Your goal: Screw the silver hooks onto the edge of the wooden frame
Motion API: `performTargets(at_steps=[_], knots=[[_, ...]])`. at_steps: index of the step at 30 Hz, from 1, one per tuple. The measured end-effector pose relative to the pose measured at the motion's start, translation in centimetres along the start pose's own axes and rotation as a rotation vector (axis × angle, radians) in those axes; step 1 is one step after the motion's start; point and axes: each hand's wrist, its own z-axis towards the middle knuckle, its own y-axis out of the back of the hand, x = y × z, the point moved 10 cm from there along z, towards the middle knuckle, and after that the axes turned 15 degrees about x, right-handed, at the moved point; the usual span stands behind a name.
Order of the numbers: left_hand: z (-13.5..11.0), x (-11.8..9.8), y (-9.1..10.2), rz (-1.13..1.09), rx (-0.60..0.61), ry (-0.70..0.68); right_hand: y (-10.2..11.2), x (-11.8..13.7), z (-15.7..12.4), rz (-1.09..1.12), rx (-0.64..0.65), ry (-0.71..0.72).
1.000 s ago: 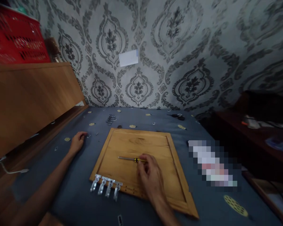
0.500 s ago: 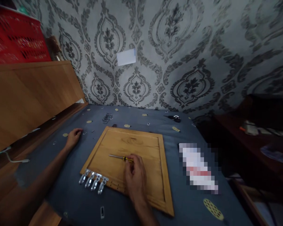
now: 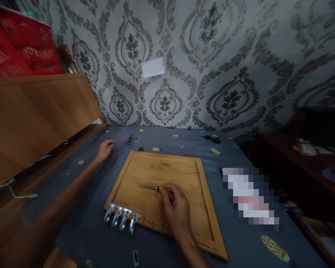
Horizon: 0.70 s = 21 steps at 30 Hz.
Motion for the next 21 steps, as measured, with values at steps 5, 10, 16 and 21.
performTargets(at_steps=[5,10,16,21], knots=[[4.5,-2.8,-3.0,0.028,0.139,-0.123,0.0,-0.4,0.0,0.053,-0.007,-0.066],[6.2,-3.0,-4.8,0.037,0.259,-0.178,-0.2,-0.4,-0.1,0.029,0.024,-0.18],[6.5,-1.9,-5.0,0.046,0.316,-0.187,0.0,0.2,-0.1,0.005,0.011,-0.245],[6.4,-1.7,-5.2,0.057,0.33,-0.193,-0.1,0.1,-0.2,0.012,0.001,-0.269]])
